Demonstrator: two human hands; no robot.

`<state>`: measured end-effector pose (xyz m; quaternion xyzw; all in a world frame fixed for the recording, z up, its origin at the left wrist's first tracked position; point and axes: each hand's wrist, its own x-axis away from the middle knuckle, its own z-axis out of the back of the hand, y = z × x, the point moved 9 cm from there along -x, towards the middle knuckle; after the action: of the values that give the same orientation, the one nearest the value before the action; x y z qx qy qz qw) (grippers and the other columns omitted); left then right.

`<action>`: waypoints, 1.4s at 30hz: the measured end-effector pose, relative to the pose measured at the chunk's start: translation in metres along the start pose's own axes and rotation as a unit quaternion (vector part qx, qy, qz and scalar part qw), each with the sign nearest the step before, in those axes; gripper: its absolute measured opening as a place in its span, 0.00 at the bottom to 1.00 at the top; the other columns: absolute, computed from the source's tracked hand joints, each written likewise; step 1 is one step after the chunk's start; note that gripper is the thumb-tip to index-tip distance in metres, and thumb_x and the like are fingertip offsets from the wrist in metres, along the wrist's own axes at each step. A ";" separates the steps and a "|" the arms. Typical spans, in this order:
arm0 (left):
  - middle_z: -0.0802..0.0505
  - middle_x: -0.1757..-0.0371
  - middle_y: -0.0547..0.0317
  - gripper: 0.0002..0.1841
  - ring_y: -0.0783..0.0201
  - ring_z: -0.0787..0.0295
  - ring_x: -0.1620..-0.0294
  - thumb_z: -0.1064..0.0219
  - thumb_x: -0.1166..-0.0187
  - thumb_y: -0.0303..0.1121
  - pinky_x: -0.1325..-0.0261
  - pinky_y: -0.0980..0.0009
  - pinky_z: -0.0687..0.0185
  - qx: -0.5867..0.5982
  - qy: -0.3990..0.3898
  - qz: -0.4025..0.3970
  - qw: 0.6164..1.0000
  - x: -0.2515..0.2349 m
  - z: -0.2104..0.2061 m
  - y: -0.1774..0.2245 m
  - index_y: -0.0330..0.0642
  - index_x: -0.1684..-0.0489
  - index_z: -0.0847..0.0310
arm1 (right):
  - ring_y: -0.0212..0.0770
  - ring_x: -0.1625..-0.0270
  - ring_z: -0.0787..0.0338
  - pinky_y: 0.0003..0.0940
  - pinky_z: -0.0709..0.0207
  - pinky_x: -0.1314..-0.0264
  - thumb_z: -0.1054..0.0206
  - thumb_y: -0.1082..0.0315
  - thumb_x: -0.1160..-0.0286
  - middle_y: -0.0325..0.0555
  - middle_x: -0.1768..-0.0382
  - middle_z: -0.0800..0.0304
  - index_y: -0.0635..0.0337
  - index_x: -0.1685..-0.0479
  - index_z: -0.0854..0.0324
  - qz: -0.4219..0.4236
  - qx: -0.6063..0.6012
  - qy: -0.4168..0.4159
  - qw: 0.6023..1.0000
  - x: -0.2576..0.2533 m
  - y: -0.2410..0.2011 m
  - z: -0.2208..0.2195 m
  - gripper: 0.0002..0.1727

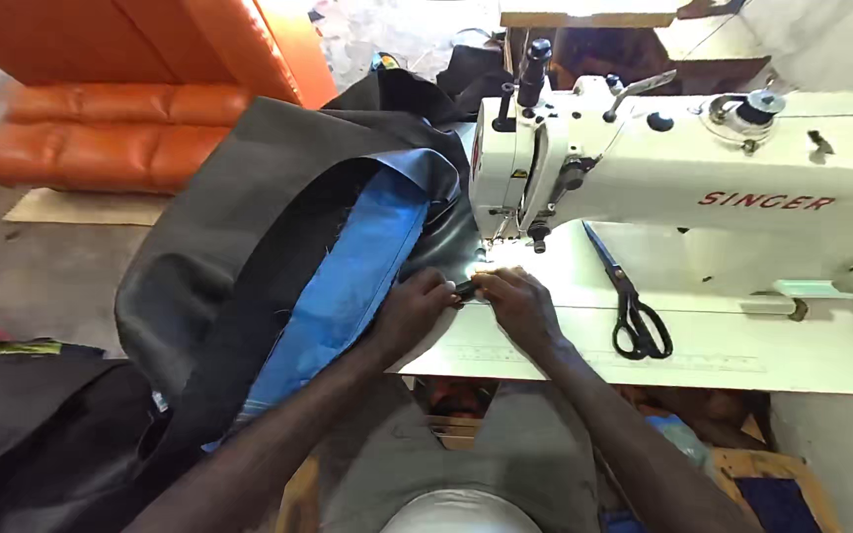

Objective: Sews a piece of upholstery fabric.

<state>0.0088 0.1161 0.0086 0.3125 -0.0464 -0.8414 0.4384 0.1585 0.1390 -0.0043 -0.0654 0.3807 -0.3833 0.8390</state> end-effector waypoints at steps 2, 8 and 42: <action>0.08 0.53 0.44 0.12 0.48 0.09 0.46 0.34 0.15 0.35 0.40 0.54 0.12 -0.032 -0.009 0.004 0.999 -0.002 -0.003 0.000 0.35 0.54 0.09 | 0.47 0.46 0.07 0.45 0.14 0.43 0.35 0.66 0.16 0.44 0.47 0.05 0.53 0.47 0.08 -0.004 0.012 -0.005 1.000 -0.001 0.000 -0.001 0.11; 0.09 0.55 0.43 0.14 0.45 0.08 0.49 0.38 0.12 0.37 0.44 0.49 0.11 -0.075 -0.115 0.012 0.990 -0.022 -0.004 0.008 0.33 0.57 0.13 | 0.49 0.48 0.07 0.47 0.13 0.45 0.34 0.66 0.17 0.47 0.48 0.06 0.55 0.44 0.10 -0.008 0.005 -0.009 1.000 -0.004 0.002 0.000 0.11; 0.12 0.29 0.52 0.10 0.48 0.17 0.28 0.39 0.15 0.29 0.30 0.47 0.21 -0.043 -0.196 -0.071 0.977 -0.013 -0.014 0.025 0.40 0.51 0.10 | 0.49 0.35 0.07 0.43 0.14 0.32 0.34 0.75 0.24 0.50 0.40 0.06 0.59 0.48 0.07 -0.028 0.064 0.011 0.998 0.026 -0.036 -0.011 0.12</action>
<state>0.0405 0.1132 0.0123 0.1246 -0.0726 -0.9165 0.3730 0.1399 0.0979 -0.0123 -0.0184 0.3625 -0.4304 0.8265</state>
